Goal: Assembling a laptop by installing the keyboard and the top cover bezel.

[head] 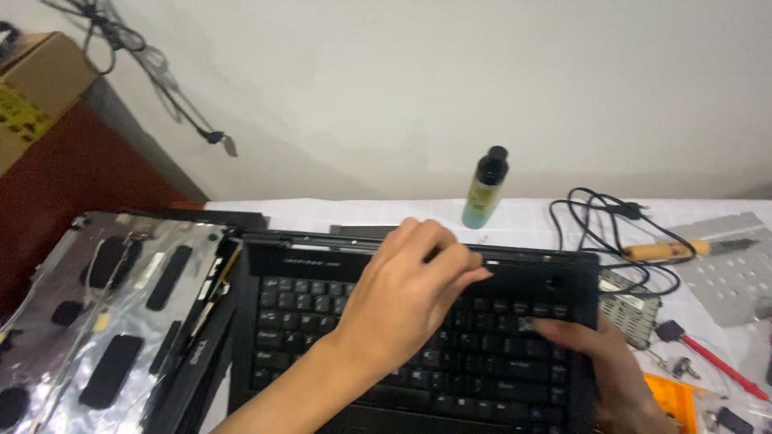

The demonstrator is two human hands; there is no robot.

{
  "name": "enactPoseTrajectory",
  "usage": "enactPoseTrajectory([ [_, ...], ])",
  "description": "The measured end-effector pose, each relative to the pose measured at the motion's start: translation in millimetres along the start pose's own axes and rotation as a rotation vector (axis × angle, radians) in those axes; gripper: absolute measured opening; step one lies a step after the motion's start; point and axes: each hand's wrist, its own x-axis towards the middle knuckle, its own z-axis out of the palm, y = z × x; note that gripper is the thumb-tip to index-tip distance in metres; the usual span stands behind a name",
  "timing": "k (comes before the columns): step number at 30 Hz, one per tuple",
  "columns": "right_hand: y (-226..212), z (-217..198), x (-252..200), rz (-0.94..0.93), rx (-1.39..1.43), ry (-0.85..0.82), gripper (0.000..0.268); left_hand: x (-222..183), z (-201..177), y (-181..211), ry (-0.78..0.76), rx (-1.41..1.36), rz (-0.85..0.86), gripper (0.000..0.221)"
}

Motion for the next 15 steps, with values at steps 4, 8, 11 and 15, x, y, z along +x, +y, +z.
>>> enactPoseTrajectory([
  [4,-1,11,-2,-0.028,-0.006,-0.001,0.044,-3,4,-2,-0.006,0.055,0.004,0.023],
  [8,-2,17,0,-0.038,-0.009,-0.028,0.045,-6,10,8,0.101,0.047,0.033,0.031],
  [11,-1,16,0,-0.041,-0.007,-0.035,0.046,-11,12,12,0.146,0.186,0.042,0.036],
  [15,-3,10,1,-0.054,0.011,-0.034,0.048,-10,10,20,0.175,0.374,0.1,0.02],
])
